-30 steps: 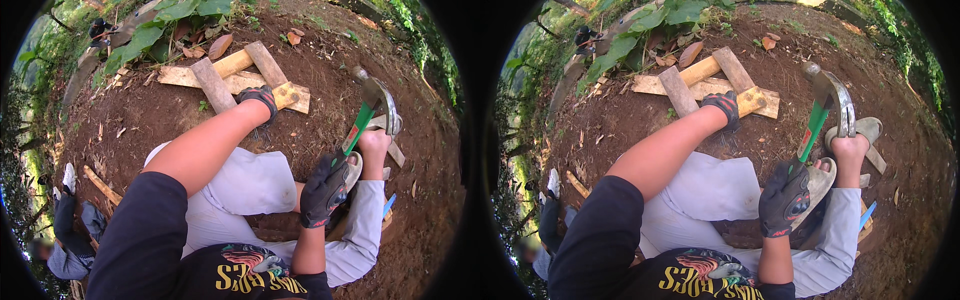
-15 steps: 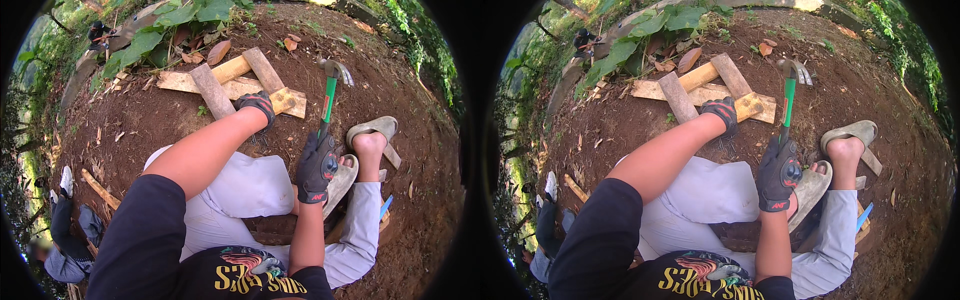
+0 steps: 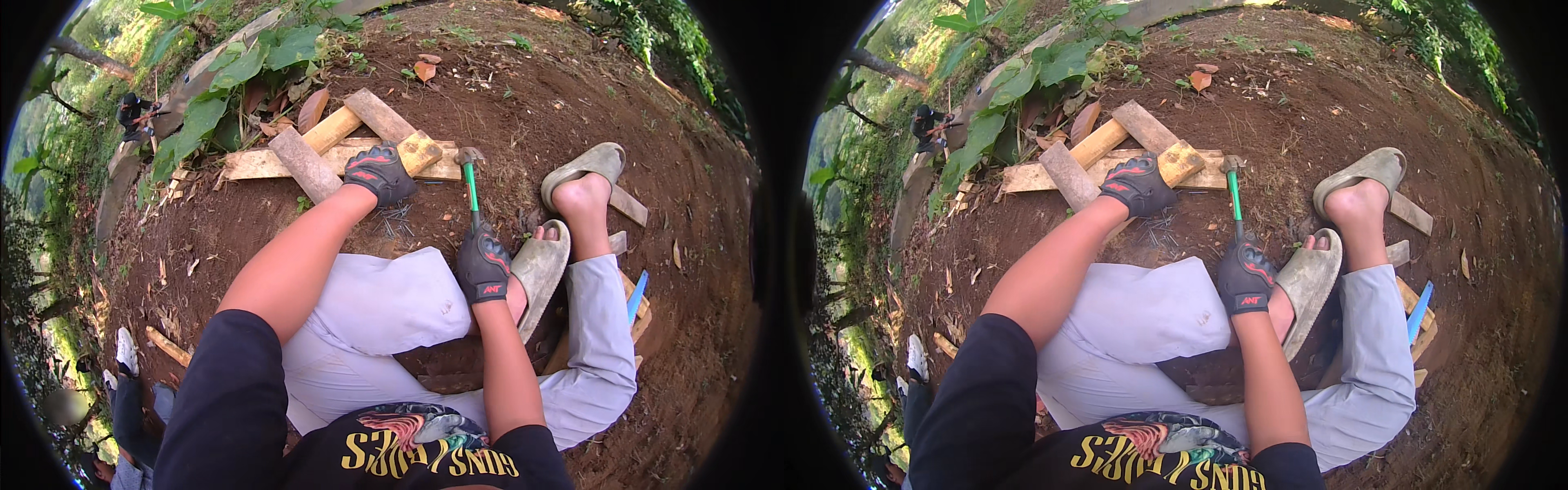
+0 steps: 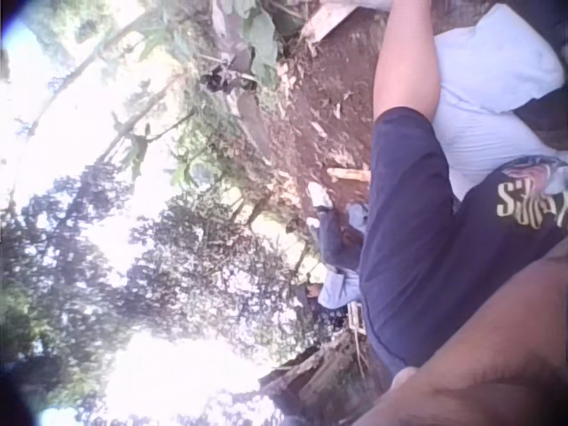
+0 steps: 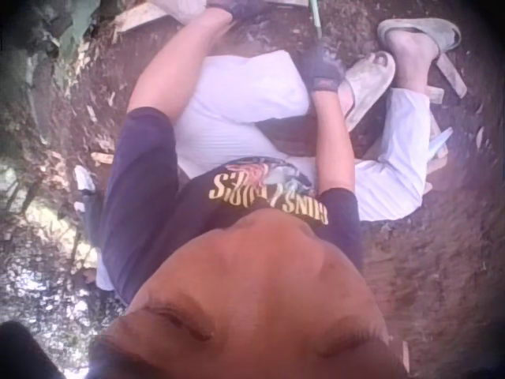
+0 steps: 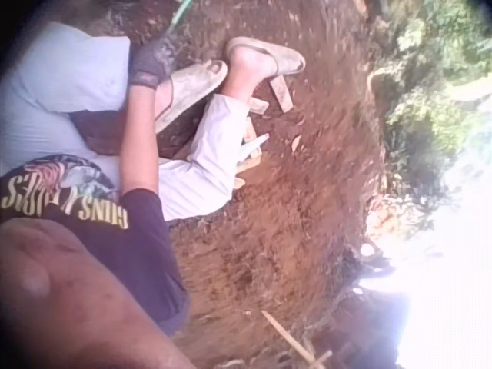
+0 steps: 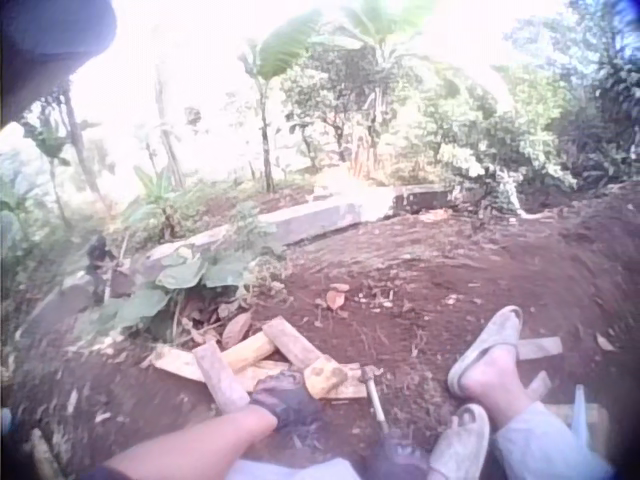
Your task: The person sits on the ground and uses a hammer to drive nails into a small wooden frame. They repeatedly pick up nails, position them on the wood, and strike them with the hammer to secure the pieces together.
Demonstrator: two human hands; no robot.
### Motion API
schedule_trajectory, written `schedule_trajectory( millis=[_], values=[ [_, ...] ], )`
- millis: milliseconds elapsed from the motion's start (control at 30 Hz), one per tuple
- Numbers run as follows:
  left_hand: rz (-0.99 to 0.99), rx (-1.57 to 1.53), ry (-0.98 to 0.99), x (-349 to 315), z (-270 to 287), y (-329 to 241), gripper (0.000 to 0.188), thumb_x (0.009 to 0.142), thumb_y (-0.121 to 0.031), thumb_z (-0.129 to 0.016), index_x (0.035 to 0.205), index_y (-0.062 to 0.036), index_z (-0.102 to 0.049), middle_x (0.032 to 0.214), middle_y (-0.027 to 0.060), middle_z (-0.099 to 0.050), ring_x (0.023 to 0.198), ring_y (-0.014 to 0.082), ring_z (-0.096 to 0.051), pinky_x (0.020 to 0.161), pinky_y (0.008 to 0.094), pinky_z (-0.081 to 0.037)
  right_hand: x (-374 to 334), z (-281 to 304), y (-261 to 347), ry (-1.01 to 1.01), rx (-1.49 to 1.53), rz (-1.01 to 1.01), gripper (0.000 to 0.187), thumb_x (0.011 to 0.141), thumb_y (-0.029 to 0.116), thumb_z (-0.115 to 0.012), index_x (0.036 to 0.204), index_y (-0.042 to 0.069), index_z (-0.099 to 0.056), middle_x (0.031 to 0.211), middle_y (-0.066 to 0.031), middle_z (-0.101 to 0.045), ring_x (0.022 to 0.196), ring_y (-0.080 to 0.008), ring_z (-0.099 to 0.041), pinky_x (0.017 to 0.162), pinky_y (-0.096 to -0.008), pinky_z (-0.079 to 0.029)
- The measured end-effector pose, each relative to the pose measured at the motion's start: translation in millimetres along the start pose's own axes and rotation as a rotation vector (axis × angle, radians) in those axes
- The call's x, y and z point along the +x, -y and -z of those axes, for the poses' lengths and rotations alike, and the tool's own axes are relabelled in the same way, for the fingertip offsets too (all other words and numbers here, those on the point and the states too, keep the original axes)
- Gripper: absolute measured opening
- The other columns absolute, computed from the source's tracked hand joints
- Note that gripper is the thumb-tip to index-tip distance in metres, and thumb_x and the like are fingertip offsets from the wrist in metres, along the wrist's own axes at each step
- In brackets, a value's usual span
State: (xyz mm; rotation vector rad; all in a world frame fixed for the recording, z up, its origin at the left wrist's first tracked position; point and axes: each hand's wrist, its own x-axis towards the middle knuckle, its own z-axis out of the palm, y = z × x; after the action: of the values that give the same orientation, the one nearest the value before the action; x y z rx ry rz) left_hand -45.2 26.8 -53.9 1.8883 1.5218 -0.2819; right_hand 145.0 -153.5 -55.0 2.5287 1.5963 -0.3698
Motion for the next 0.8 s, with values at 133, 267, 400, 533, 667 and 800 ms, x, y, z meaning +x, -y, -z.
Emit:
schedule_trajectory(
  millis=[133, 267, 400, 533, 667, 800],
  values=[
    [-0.003, -0.121, -0.097, -19.1, 28.2, -11.3, 0.065, 0.081, -0.039, -0.071, 0.131, 0.0033, -0.066, 0.129, 0.0300, -0.070, 0.122, 0.0438, -0.069, 0.104, 0.0481, -0.056, 5.6, -3.2, -2.8, 0.030, 0.017, 0.023, 0.033, 0.107, 0.033, -0.049, 0.107, 0.006, -0.069, 0.088, -0.0199, -0.077, 0.079, -0.0399, -0.077, 0.071, -0.0541, -0.060],
    [-0.106, -0.175, -0.041, -37.3, 67.4, -14.3, 0.060, 0.082, -0.038, -0.069, 0.127, 0.0020, -0.070, 0.124, 0.0309, -0.072, 0.119, 0.0423, -0.070, 0.100, 0.0472, -0.056, 6.1, -27.6, -24.5, -0.060, 0.067, 0.034, 0.034, 0.107, 0.034, -0.050, 0.106, 0.006, -0.070, 0.086, -0.0211, -0.076, 0.077, -0.0415, -0.076, 0.069, -0.0543, -0.060],
    [-0.081, -0.350, -0.071, -75.6, 115.9, 6.0, 0.063, 0.086, -0.041, -0.069, 0.131, 0.0022, -0.065, 0.106, 0.0233, -0.076, 0.095, 0.0329, -0.075, 0.089, 0.0442, -0.058, 4.6, -16.7, -8.6, 0.014, 0.130, -0.059, 0.036, 0.108, 0.033, -0.048, 0.108, 0.007, -0.072, 0.096, -0.0200, -0.078, 0.083, -0.0398, -0.078, 0.073, -0.0531, -0.061],
    [-0.274, -0.993, -0.185, -122.7, 147.7, 23.1, 0.043, 0.093, -0.027, -0.067, 0.121, 0.0048, -0.068, 0.089, 0.0100, -0.072, 0.080, 0.0180, -0.070, 0.080, 0.0358, -0.057, 7.2, -18.9, 1.8, -0.009, 0.293, -0.038, 0.038, 0.108, 0.037, -0.049, 0.109, 0.006, -0.072, 0.096, -0.0213, -0.077, 0.087, -0.0415, -0.076, 0.079, -0.0548, -0.060],
    [-0.422, -1.271, -0.256, -129.3, 133.5, -12.3, 0.042, 0.096, -0.023, -0.065, 0.126, 0.0059, -0.068, 0.109, 0.0110, -0.076, 0.095, 0.0186, -0.071, 0.089, 0.0340, -0.056, 9.0, -14.1, -34.5, -0.074, 0.383, -0.005, 0.042, 0.109, 0.040, -0.048, 0.113, 0.004, -0.070, 0.097, -0.0257, -0.074, 0.093, -0.0484, -0.072, 0.084, -0.0592, -0.055],
    [-0.386, -1.197, -0.410, -118.9, 111.5, -21.9, 0.037, 0.097, -0.014, -0.066, 0.130, 0.0028, -0.069, 0.119, 0.0090, -0.076, 0.107, 0.0168, -0.070, 0.097, 0.0324, -0.053, -11.5, 26.2, -30.4, -0.106, 0.562, -0.133, 0.044, 0.108, 0.043, -0.052, 0.107, 0.002, -0.068, 0.094, -0.0286, -0.072, 0.096, -0.0525, -0.068, 0.085, -0.0607, -0.051]
  ],
)
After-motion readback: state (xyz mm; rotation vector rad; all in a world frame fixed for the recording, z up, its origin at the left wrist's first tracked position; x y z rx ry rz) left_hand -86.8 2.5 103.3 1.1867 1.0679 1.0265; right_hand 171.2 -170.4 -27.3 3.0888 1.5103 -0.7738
